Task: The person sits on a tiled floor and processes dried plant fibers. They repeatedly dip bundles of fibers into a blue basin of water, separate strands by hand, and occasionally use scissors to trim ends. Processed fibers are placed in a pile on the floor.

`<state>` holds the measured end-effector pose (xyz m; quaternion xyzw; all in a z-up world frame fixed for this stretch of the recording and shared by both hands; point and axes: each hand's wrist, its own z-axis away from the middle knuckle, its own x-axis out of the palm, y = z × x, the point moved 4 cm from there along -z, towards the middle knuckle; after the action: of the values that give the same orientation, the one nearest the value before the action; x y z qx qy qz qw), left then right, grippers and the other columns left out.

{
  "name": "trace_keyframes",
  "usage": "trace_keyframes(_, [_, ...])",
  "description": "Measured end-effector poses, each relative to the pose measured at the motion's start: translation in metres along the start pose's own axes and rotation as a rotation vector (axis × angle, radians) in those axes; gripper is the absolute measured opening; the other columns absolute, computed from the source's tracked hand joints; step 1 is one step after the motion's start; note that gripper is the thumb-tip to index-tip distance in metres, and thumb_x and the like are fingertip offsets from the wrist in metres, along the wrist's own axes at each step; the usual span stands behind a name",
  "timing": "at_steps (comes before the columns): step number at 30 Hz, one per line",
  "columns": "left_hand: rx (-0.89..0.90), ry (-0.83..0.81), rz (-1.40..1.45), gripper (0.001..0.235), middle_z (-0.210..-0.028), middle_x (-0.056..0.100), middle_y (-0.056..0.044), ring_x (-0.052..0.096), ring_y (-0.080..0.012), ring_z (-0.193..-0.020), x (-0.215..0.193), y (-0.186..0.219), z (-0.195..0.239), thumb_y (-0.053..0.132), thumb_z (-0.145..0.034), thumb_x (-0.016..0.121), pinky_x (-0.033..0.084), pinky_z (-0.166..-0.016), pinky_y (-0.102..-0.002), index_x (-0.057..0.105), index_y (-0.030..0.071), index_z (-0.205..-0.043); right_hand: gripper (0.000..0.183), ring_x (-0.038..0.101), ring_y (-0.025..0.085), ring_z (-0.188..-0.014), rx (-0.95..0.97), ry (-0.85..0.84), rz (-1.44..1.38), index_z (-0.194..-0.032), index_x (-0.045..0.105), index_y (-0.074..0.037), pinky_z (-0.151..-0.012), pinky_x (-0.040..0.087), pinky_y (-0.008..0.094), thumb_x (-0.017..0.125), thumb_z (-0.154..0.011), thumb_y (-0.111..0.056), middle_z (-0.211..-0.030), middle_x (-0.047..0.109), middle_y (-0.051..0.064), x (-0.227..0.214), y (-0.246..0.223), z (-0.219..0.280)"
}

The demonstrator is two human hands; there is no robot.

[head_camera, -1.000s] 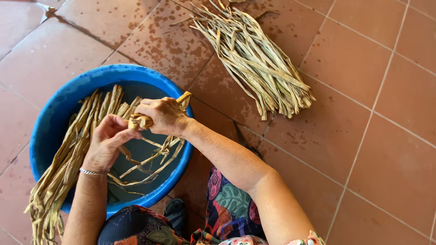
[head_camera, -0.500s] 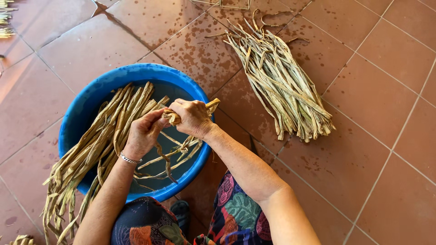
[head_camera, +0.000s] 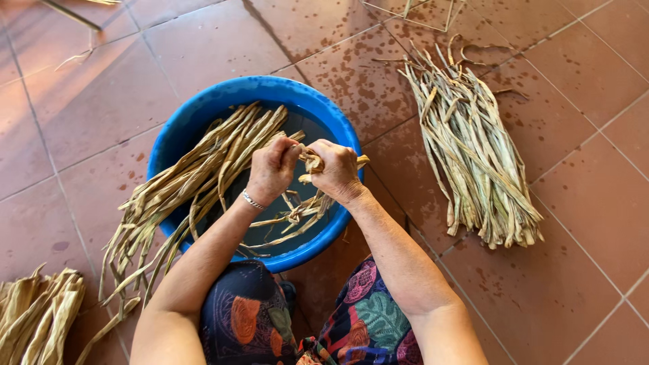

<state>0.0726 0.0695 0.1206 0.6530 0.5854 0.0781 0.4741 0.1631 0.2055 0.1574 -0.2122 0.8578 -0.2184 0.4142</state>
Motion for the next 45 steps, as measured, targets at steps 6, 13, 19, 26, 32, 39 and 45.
trace_keyframes(6, [-0.388, -0.194, 0.45, 0.016, -0.08, 0.07, -0.004, 0.059, -0.0095, -0.065, 0.01, -0.027, -0.002, 0.02, -0.103, 0.064, 0.046, -0.057, -0.027, 0.07, 0.009, -0.113, 0.015, 0.074, 0.031, -0.083, 0.039, 0.013, -0.045, -0.094, 0.073, -0.008, -0.07, 0.058, 0.039, 0.081, -0.088, -0.02, -0.09, 0.075, 0.01, 0.005, 0.025, -0.003])
trace_keyframes(13, [-0.386, -0.364, 0.472, 0.024, -0.087, 0.069, 0.001, 0.063, -0.0051, -0.077, -0.003, -0.041, -0.002, 0.019, -0.099, 0.068, 0.055, -0.07, -0.024, 0.072, 0.005, -0.118, 0.019, 0.076, 0.025, -0.082, 0.333, 0.071, -0.025, -0.102, 0.075, -0.008, -0.075, 0.059, 0.037, 0.082, -0.088, -0.018, -0.089, 0.075, 0.01, -0.028, 0.082, -0.002])
trace_keyframes(19, [-0.162, -0.132, -0.12, 0.016, -0.097, 0.072, -0.01, 0.069, -0.0265, -0.083, -0.005, -0.025, -0.006, 0.012, -0.094, 0.071, 0.054, -0.074, -0.037, 0.077, 0.008, -0.109, 0.04, 0.073, 0.026, -0.106, 0.142, -0.003, -0.009, -0.121, 0.071, -0.01, -0.094, 0.058, 0.037, 0.083, -0.083, -0.013, -0.121, 0.072, 0.01, -0.04, 0.058, -0.005])
trace_keyframes(26, [0.153, -0.008, -0.381, 0.011, -0.094, 0.069, -0.01, 0.067, -0.0321, -0.094, -0.008, 0.005, -0.01, 0.012, -0.093, 0.07, 0.054, -0.082, -0.043, 0.072, 0.008, -0.103, 0.05, 0.07, 0.028, -0.11, 0.11, -0.141, 0.241, -0.13, 0.07, -0.016, -0.094, 0.056, 0.041, 0.083, -0.082, -0.014, -0.133, 0.069, 0.011, -0.029, 0.039, -0.004])
trace_keyframes(32, [-0.059, 0.003, -0.358, 0.013, -0.099, 0.072, -0.012, 0.069, -0.0324, -0.094, -0.015, -0.016, -0.011, 0.018, -0.1, 0.066, 0.055, -0.08, -0.045, 0.071, 0.007, -0.106, 0.025, 0.074, 0.018, -0.094, 0.414, -0.009, 0.12, -0.117, 0.074, -0.015, -0.081, 0.063, 0.034, 0.078, -0.094, -0.023, -0.112, 0.075, 0.012, -0.041, 0.077, -0.005])
trace_keyframes(39, [-0.605, -0.624, -0.781, 0.041, -0.117, 0.071, -0.012, 0.067, -0.0324, -0.107, -0.042, -0.093, 0.02, 0.044, -0.087, 0.075, 0.055, -0.089, -0.046, 0.073, 0.013, -0.113, 0.013, 0.074, 0.011, -0.068, 0.572, -0.038, -0.075, -0.104, 0.077, -0.011, -0.065, 0.058, 0.028, 0.078, -0.095, -0.021, -0.078, 0.078, 0.005, -0.049, 0.116, 0.013])
trace_keyframes(45, [-0.497, -0.816, -0.864, 0.032, -0.126, 0.065, -0.012, 0.055, -0.0303, -0.125, -0.005, -0.149, 0.057, 0.032, -0.086, 0.073, 0.045, -0.101, -0.053, 0.072, 0.014, -0.111, 0.02, 0.063, 0.008, -0.059, 0.767, -0.055, -0.381, -0.105, 0.075, -0.007, -0.05, 0.047, 0.024, 0.079, -0.086, -0.011, -0.076, 0.072, 0.001, -0.025, 0.132, 0.021])
